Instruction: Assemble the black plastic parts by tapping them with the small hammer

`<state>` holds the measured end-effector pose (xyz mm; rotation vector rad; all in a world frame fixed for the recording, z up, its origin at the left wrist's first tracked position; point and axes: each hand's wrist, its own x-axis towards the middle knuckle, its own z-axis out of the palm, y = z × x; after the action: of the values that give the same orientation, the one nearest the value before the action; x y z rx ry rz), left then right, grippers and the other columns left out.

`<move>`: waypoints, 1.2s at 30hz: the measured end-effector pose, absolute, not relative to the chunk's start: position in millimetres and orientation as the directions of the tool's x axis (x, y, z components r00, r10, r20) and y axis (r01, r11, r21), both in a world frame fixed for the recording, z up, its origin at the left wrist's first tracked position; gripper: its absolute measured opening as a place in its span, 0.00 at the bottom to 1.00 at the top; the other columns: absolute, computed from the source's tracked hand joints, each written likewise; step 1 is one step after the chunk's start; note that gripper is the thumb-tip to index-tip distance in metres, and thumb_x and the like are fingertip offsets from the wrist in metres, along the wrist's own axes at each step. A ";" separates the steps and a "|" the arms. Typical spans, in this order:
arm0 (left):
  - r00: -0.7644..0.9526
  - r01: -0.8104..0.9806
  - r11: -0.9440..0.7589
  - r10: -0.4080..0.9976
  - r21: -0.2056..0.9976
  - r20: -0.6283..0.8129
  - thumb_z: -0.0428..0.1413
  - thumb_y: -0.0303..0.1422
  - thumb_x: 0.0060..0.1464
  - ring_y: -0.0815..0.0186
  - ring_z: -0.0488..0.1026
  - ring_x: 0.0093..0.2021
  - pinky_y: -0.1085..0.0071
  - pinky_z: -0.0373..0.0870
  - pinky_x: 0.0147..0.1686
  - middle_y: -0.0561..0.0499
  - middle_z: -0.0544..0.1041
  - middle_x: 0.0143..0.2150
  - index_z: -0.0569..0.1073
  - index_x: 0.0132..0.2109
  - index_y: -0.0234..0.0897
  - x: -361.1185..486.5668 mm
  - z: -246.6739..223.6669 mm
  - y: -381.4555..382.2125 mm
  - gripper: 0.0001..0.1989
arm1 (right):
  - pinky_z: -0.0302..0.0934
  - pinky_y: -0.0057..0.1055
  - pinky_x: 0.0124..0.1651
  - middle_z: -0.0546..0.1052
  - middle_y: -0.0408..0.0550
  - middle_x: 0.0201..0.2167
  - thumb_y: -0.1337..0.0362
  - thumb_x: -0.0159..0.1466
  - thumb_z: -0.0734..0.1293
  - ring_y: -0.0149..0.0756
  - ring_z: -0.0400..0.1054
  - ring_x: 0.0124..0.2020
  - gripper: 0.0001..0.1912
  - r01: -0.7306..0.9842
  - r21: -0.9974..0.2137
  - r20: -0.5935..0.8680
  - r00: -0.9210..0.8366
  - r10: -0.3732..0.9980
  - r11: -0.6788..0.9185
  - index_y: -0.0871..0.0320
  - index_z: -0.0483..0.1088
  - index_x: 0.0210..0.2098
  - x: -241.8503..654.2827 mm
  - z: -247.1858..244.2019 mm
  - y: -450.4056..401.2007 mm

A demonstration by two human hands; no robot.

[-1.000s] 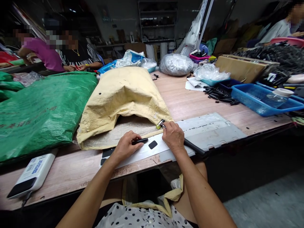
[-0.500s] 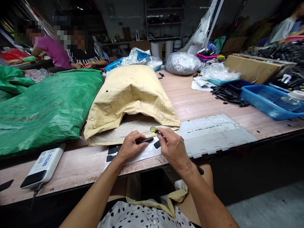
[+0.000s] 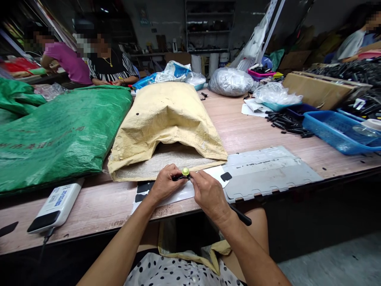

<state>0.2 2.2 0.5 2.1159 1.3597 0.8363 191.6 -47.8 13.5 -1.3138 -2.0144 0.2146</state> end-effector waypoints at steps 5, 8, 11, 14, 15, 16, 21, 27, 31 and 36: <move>0.294 0.639 -0.359 0.931 0.681 0.215 0.66 0.31 0.51 0.62 0.71 0.41 0.66 0.65 0.43 0.52 0.74 0.32 0.84 0.39 0.44 1.4 1.4 2.3 0.07 | 0.68 0.35 0.50 0.80 0.50 0.44 0.65 0.72 0.59 0.38 0.74 0.45 0.16 0.734 -0.521 0.533 -0.120 0.838 0.436 0.54 0.73 0.55 199.4 17.5 -46.6; 0.293 0.638 -0.356 0.932 0.683 0.213 0.66 0.31 0.50 0.61 0.71 0.41 0.66 0.66 0.43 0.52 0.75 0.33 0.84 0.39 0.43 1.0 -0.1 3.2 0.07 | 0.68 0.34 0.49 0.80 0.50 0.42 0.66 0.72 0.59 0.38 0.74 0.44 0.16 0.740 -0.509 0.511 -0.150 0.846 0.439 0.55 0.73 0.54 200.3 15.2 -47.9; 0.297 0.628 -0.362 0.930 0.689 0.217 0.66 0.31 0.50 0.61 0.72 0.41 0.66 0.66 0.44 0.52 0.76 0.33 0.83 0.39 0.43 0.4 -0.4 3.7 0.08 | 0.68 0.33 0.48 0.80 0.49 0.41 0.67 0.71 0.59 0.38 0.75 0.44 0.16 0.745 -0.508 0.487 -0.166 0.857 0.433 0.55 0.74 0.53 201.5 10.0 -46.9; 0.306 0.632 -0.364 0.928 0.685 0.211 0.66 0.30 0.49 0.61 0.72 0.42 0.66 0.66 0.44 0.52 0.76 0.34 0.82 0.39 0.42 0.2 2.0 3.6 0.07 | 0.67 0.33 0.50 0.80 0.49 0.45 0.66 0.71 0.60 0.38 0.75 0.46 0.16 0.757 -0.514 0.516 -0.103 0.850 0.404 0.54 0.74 0.53 207.3 8.5 -41.7; 0.309 0.637 -0.361 0.929 0.681 0.203 0.66 0.30 0.49 0.61 0.72 0.41 0.65 0.66 0.43 0.52 0.77 0.34 0.82 0.39 0.41 0.3 3.1 3.6 0.07 | 0.67 0.34 0.50 0.80 0.49 0.46 0.65 0.70 0.61 0.39 0.74 0.46 0.15 0.767 -0.511 0.522 -0.081 0.849 0.388 0.53 0.74 0.53 210.4 9.0 -38.9; 0.311 0.643 -0.357 0.930 0.678 0.195 0.66 0.30 0.49 0.60 0.72 0.41 0.65 0.65 0.43 0.52 0.77 0.35 0.82 0.39 0.41 0.4 4.1 3.7 0.07 | 0.66 0.34 0.50 0.80 0.49 0.46 0.65 0.70 0.61 0.39 0.74 0.46 0.15 0.781 -0.505 0.523 -0.062 0.850 0.368 0.53 0.75 0.53 213.9 9.7 -35.6; 0.319 0.658 -0.346 0.932 0.669 0.169 0.66 0.31 0.49 0.60 0.72 0.42 0.65 0.66 0.42 0.52 0.77 0.36 0.81 0.38 0.41 0.1 5.3 4.6 0.07 | 0.63 0.34 0.48 0.80 0.48 0.45 0.66 0.67 0.64 0.41 0.73 0.46 0.13 0.893 -0.395 0.500 0.010 0.866 0.218 0.53 0.76 0.49 234.9 7.7 -12.4; 0.330 0.659 -0.347 0.931 0.667 0.158 0.67 0.31 0.49 0.59 0.71 0.43 0.65 0.65 0.42 0.51 0.77 0.37 0.81 0.39 0.41 -0.9 3.9 4.6 0.08 | 0.59 0.33 0.45 0.79 0.48 0.42 0.67 0.66 0.64 0.41 0.70 0.43 0.13 0.955 -0.281 0.509 0.066 0.858 0.093 0.54 0.77 0.48 253.0 -9.5 9.3; 0.335 0.655 -0.350 0.929 0.670 0.158 0.67 0.31 0.49 0.59 0.71 0.43 0.65 0.65 0.43 0.51 0.77 0.37 0.81 0.39 0.42 -0.9 5.4 3.2 0.08 | 0.57 0.33 0.44 0.79 0.48 0.41 0.67 0.67 0.64 0.40 0.68 0.42 0.13 0.969 -0.228 0.534 0.041 0.844 0.097 0.55 0.76 0.48 255.5 -17.7 10.9; 0.336 0.663 -0.360 0.927 0.657 0.168 0.67 0.30 0.48 0.59 0.71 0.43 0.64 0.65 0.44 0.52 0.77 0.37 0.82 0.40 0.42 -1.2 1.0 5.4 0.10 | 0.56 0.34 0.43 0.78 0.48 0.41 0.67 0.66 0.65 0.40 0.67 0.42 0.13 0.972 -0.209 0.551 0.027 0.834 0.106 0.55 0.76 0.48 255.7 -20.0 10.6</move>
<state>-1.2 5.4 1.0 2.1273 1.3910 0.7329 255.7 10.6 -20.0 -1.7579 -1.8365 -0.3228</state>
